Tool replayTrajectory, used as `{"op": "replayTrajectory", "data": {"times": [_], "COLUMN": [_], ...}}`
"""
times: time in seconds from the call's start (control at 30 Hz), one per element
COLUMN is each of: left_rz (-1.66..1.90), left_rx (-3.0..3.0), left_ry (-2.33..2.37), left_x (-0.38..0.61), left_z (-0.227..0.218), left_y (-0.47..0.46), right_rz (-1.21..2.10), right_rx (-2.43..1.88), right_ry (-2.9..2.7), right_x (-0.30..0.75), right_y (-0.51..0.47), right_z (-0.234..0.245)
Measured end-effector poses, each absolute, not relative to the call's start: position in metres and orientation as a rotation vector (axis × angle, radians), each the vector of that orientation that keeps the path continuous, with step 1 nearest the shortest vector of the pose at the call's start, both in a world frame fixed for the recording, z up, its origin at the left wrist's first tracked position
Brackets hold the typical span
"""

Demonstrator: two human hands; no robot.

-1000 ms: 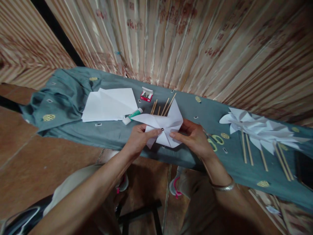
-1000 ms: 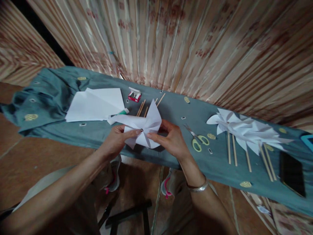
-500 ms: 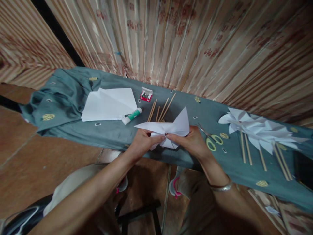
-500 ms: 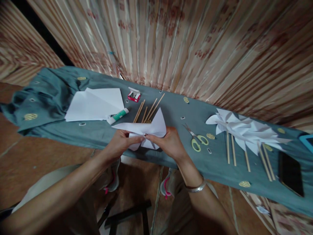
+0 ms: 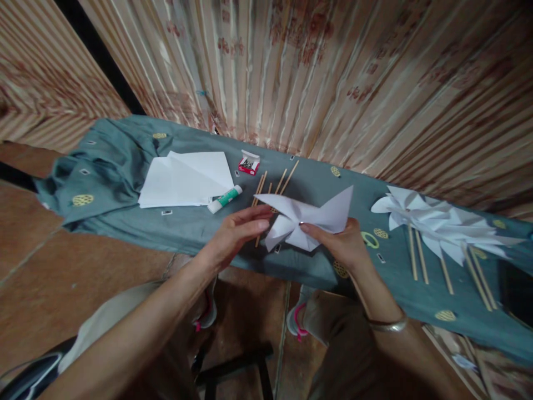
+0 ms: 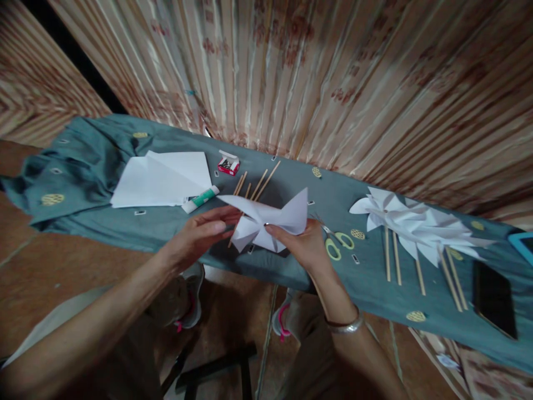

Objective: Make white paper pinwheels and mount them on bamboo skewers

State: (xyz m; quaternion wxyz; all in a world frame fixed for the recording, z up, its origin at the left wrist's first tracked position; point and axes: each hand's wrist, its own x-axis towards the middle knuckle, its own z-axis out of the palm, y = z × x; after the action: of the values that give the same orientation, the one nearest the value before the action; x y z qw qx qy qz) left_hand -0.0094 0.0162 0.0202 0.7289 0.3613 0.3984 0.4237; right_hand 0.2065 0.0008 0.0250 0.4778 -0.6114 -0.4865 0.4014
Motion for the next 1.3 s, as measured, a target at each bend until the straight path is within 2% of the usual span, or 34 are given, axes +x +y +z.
{"op": "replayTrajectory", "data": {"times": [0.1,0.27,0.53,0.83,1.1,1.3], "left_rz": [1.048,1.006,0.517,0.259,0.384,0.982], "left_rx": [0.845,1.510,2.478,2.844,2.956,2.682], "left_ry": [1.054,1.325,1.072,0.955,0.907,0.801], "left_x": [-0.022,-0.033,-0.023,-0.006,0.012,0.014], "left_z": [0.014,-0.007,-0.023,-0.018,-0.002,0.057], "left_y": [0.029,0.045,0.039,0.044,0.042,0.020], "right_rz": [0.905,1.010,1.135,1.132,1.109,1.061], "right_rx": [-1.433,-1.329,-1.318,-1.273,-1.218,-1.181], "right_ry": [-1.006,-0.788,-0.717,-0.749,-0.720,-0.723], "right_x": [0.229,0.246,0.254,0.259,0.260,0.265], "right_y": [0.005,0.004,-0.004,-0.004,-0.003,-0.005], "right_z": [0.023,0.019,0.020,0.016,0.018,0.024]}}
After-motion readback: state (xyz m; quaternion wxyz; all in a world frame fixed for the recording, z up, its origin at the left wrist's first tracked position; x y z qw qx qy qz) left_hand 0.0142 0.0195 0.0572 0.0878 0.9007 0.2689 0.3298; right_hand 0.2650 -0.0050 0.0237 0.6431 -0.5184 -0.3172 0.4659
